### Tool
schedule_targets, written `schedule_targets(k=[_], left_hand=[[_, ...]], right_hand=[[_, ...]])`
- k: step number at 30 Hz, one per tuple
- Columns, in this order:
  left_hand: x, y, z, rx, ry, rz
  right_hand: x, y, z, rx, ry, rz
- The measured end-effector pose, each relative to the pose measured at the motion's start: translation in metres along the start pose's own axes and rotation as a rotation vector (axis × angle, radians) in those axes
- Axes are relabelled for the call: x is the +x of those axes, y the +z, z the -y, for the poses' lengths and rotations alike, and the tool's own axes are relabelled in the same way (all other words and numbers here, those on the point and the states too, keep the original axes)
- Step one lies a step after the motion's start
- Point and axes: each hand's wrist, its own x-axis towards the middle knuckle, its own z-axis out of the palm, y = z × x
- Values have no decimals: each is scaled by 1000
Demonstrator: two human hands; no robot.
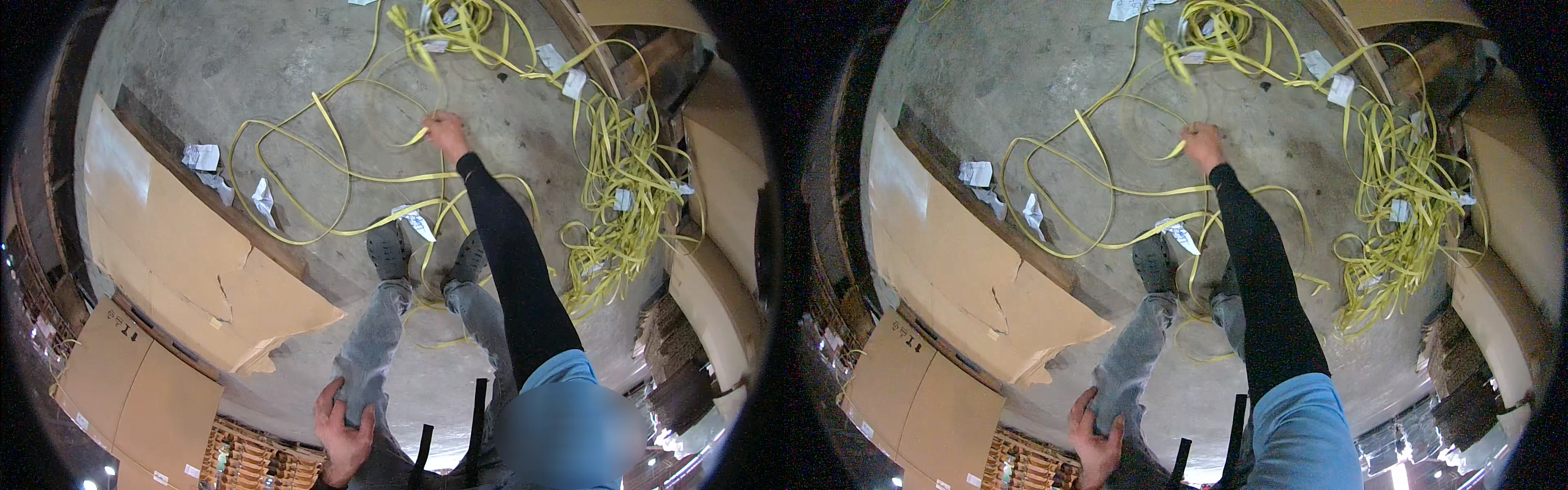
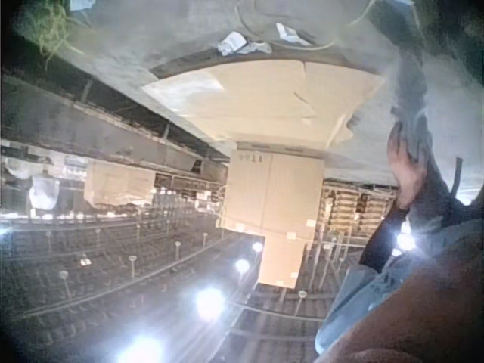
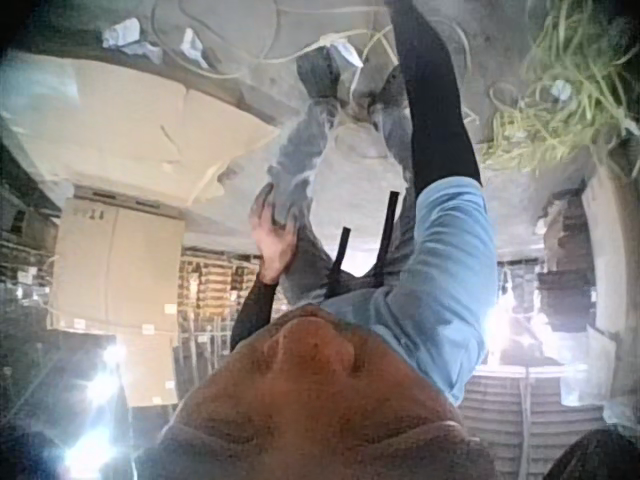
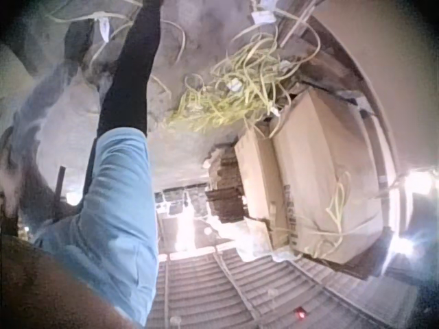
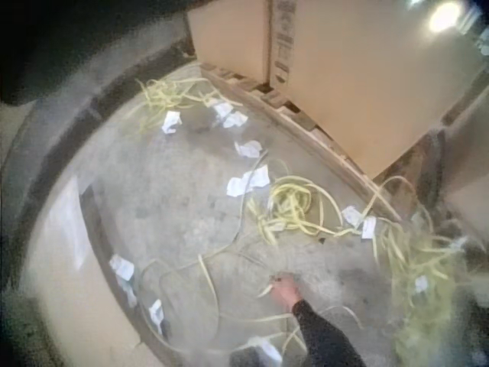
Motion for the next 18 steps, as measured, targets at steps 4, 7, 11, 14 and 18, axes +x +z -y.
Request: schedule_targets(k=[4,7,11,14,18], left_hand=[[-11,4,4,11,37,2],[-18,7,10,-40,37,-10],[-2,12,-8,-565,-272,27],[23,20,-54,-1162,-474,67],[25,30,-141,-1040,-299,436]], right_hand=[[-117,7,29,868,312,169],[-239,-30,91,1190,438,414],[-398,-109,177,1304,415,604],[-488,-165,223,961,402,748],[-571,-220,267,414,135,903]])
